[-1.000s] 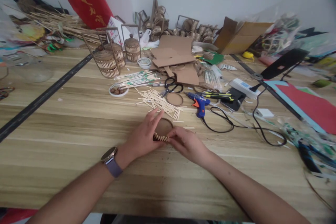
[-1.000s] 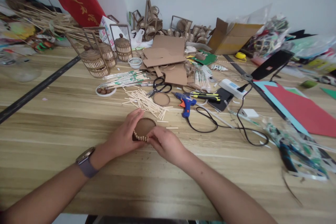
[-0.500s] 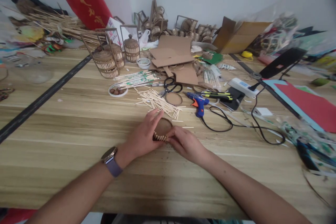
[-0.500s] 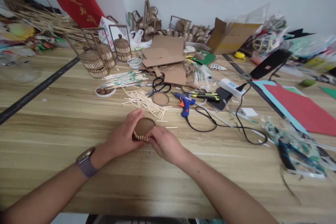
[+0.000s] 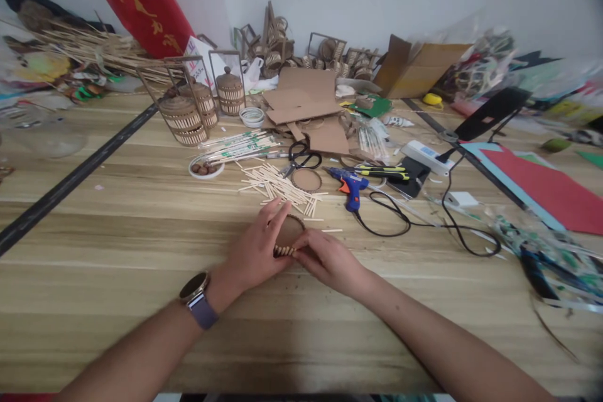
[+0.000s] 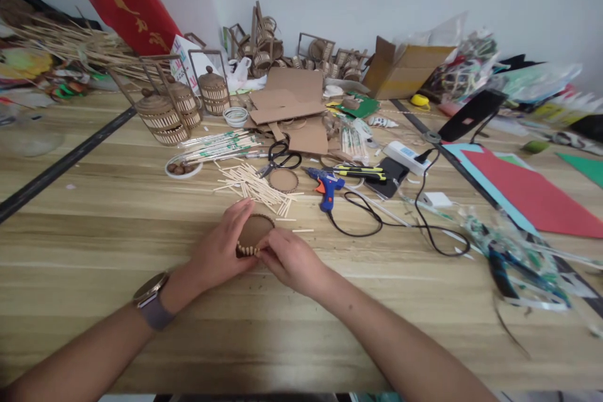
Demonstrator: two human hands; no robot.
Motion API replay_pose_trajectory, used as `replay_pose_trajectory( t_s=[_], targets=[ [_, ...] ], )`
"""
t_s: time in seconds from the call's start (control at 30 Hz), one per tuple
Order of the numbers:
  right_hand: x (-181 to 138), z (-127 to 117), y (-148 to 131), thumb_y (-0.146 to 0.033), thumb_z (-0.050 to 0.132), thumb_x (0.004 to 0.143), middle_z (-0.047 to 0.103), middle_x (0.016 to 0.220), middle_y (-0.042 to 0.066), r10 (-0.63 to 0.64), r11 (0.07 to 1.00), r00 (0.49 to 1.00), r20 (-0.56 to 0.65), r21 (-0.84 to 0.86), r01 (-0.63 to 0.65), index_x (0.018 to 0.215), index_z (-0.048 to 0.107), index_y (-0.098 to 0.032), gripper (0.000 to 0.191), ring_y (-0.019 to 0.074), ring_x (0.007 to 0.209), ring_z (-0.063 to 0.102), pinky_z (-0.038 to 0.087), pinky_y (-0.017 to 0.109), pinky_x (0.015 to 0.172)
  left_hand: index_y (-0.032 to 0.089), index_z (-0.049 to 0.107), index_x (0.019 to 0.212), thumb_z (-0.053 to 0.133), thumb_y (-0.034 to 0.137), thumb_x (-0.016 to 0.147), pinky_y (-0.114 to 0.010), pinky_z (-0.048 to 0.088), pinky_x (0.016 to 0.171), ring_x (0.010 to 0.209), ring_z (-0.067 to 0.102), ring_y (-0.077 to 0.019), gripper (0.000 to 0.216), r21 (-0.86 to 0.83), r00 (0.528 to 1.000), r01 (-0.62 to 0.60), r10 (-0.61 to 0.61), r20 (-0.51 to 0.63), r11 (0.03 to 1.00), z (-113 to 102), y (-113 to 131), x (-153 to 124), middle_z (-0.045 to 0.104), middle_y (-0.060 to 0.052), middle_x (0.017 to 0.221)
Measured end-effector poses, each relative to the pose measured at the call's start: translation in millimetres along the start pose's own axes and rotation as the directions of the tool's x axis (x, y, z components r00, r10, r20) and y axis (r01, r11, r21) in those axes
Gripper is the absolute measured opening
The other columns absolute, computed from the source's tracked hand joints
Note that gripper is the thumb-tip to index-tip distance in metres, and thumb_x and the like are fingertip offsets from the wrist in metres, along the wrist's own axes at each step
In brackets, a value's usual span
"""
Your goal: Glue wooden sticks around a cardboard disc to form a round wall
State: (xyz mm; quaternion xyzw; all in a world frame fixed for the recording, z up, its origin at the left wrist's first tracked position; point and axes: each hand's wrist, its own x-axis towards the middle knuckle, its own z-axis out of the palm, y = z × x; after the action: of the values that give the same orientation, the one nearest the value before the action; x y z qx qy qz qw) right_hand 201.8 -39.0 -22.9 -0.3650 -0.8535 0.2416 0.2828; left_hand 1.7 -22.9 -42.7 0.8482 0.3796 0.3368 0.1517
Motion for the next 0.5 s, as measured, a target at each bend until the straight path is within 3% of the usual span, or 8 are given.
replay_pose_trajectory(
  t_s=[0.1, 0.17, 0.23, 0.3, 0.4, 0.5],
  targets=[
    [2, -13, 1, -0.031, 0.06, 0.092, 0.066, 0.086, 0.005, 0.033, 0.998, 0.998, -0.045, -0.047, -0.035, 0.101, 0.06, -0.02, 0.014, 0.0181, 0.076, 0.062, 0.047, 0.028, 0.067, 0.03, 0.002, 0.155, 0.076, 0.026, 0.077, -0.061, 0.038, 0.112, 0.144, 0.032, -0.0382, 0.107, 0.012, 1.0, 0.015, -0.015, 0.007, 1.0, -1, 0, -1, 0.029, -0.02, 0.153],
    [3, -29, 9, -0.036, 0.057, 0.093, 0.067, 0.087, 0.006, 0.152, 0.98, 0.974, -0.171, -0.101, -0.17, 0.102, 0.061, -0.019, 0.02, 0.0188, 0.075, 0.061, 0.047, 0.029, 0.068, 0.031, 0.003, 0.154, 0.079, 0.025, 0.074, -0.061, 0.038, 0.111, 0.143, 0.032, -0.0385, 0.111, 0.014, 0.999, 0.044, -0.044, 0.017, 0.999, -2, 0, -1, 0.029, -0.019, 0.154],
    [5, -49, 23, -0.037, 0.05, 0.095, 0.067, 0.084, 0.007, 0.332, 0.901, 0.876, -0.351, -0.157, -0.404, 0.095, 0.062, -0.019, 0.022, 0.0197, 0.073, 0.06, 0.047, 0.03, 0.068, 0.032, 0.003, 0.154, 0.079, 0.022, 0.073, -0.061, 0.038, 0.112, 0.144, 0.032, -0.0385, 0.112, 0.013, 0.997, 0.068, -0.068, 0.024, 0.998, -2, 0, -2, 0.029, -0.017, 0.154],
    [7, -67, 39, -0.038, 0.054, 0.092, 0.068, 0.091, 0.011, 0.446, 0.765, 0.778, -0.443, -0.263, -0.588, 0.095, 0.063, -0.017, 0.023, 0.024, 0.082, 0.062, 0.046, 0.033, 0.072, 0.033, 0.004, 0.154, 0.079, 0.02, 0.072, -0.062, 0.037, 0.112, 0.144, 0.032, -0.0389, 0.112, 0.01, 0.997, 0.079, -0.08, 0.023, 0.997, -2, 0, -3, 0.029, -0.017, 0.154],
    [11, -82, 59, -0.043, 0.056, 0.089, 0.069, 0.096, 0.015, 0.596, 0.578, 0.684, -0.422, -0.367, -0.729, 0.094, 0.064, -0.015, 0.03, 0.0285, 0.088, 0.064, 0.045, 0.034, 0.071, 0.033, 0.004, 0.154, 0.08, 0.019, 0.071, -0.063, 0.038, 0.111, 0.144, 0.032, -0.0404, 0.113, 0.01, 0.996, 0.089, -0.089, 0.024, 0.996, -2, 0, -4, 0.027, -0.018, 0.155],
    [17, -86, 66, -0.046, 0.055, 0.089, 0.071, 0.083, 0.013, 0.699, 0.501, 0.618, -0.36, -0.369, -0.782, 0.085, 0.065, -0.016, 0.032, 0.0265, 0.078, 0.065, 0.041, 0.031, 0.063, 0.034, 0.004, 0.154, 0.081, 0.02, 0.07, -0.064, 0.039, 0.109, 0.143, 0.032, -0.0415, 0.115, 0.016, 0.995, 0.091, -0.091, 0.025, 0.996, -1, 0, -4, 0.026, -0.018, 0.155]
  ],
)
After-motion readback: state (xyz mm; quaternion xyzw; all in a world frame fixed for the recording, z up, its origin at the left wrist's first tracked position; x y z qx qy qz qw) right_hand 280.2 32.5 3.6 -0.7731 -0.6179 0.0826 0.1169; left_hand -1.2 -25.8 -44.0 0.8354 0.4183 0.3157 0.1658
